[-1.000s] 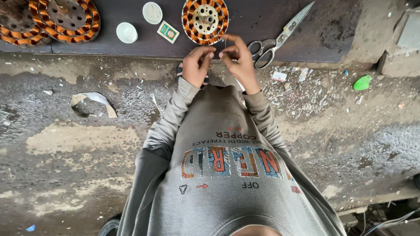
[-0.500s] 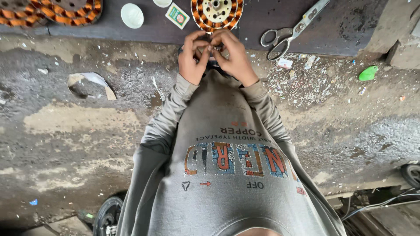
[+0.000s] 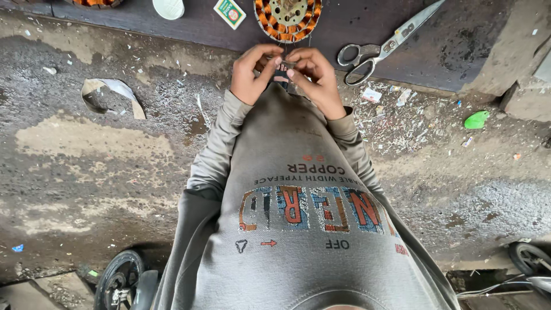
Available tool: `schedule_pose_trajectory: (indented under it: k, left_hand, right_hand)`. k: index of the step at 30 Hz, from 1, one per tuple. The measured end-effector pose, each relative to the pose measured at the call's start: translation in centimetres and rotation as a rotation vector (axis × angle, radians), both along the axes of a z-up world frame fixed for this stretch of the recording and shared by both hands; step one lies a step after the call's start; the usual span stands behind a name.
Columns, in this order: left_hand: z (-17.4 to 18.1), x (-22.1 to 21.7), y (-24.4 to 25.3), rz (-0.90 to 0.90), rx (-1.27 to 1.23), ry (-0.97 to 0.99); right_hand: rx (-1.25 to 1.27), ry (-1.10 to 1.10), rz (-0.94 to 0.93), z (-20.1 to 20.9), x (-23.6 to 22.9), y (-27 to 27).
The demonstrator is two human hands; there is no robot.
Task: The person is assembling electrical components, specifically working on a circular object with copper windings. They use a small tool to manipulate the windings and occasionally use a match to apply heat. The task involves precise hand movements and attention to detail.
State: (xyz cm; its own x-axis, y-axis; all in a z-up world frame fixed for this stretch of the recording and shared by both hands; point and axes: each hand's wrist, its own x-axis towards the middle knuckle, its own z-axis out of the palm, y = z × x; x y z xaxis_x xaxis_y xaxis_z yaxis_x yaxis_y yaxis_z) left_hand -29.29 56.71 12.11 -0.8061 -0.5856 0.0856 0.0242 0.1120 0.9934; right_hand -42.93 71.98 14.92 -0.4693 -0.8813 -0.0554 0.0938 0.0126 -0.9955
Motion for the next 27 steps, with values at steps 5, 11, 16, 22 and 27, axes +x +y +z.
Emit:
schedule_pose_trajectory:
  k: [5,11,16,22,27]
  left_hand:
    - [-0.3,0.1,0.5,-0.001,-0.124,-0.024]
    - [-2.1,0.9,0.4,0.143,0.415,0.18]
    - [-3.3,3.3,-1.7,0.15,0.598,0.277]
    - [-4.2,11.0,-2.9,0.272,0.724,0.499]
    - [-3.3,18.8,-4.7,0.848,0.762,0.738]
  right_hand:
    - [0.007,-0.105,-0.145,-0.4,-0.3,0.3]
    - [-0.122,-0.273,-0.284,-0.9,-1.9,1.4]
    - [-0.34,-0.489,-0.419,-0.6,-4.6,3.2]
    - [-0.465,-0.538,-0.555,-1.0,-7.1,8.1]
    - [-0.664,-0.606,-0.774,-1.1,-10.5,12.9]
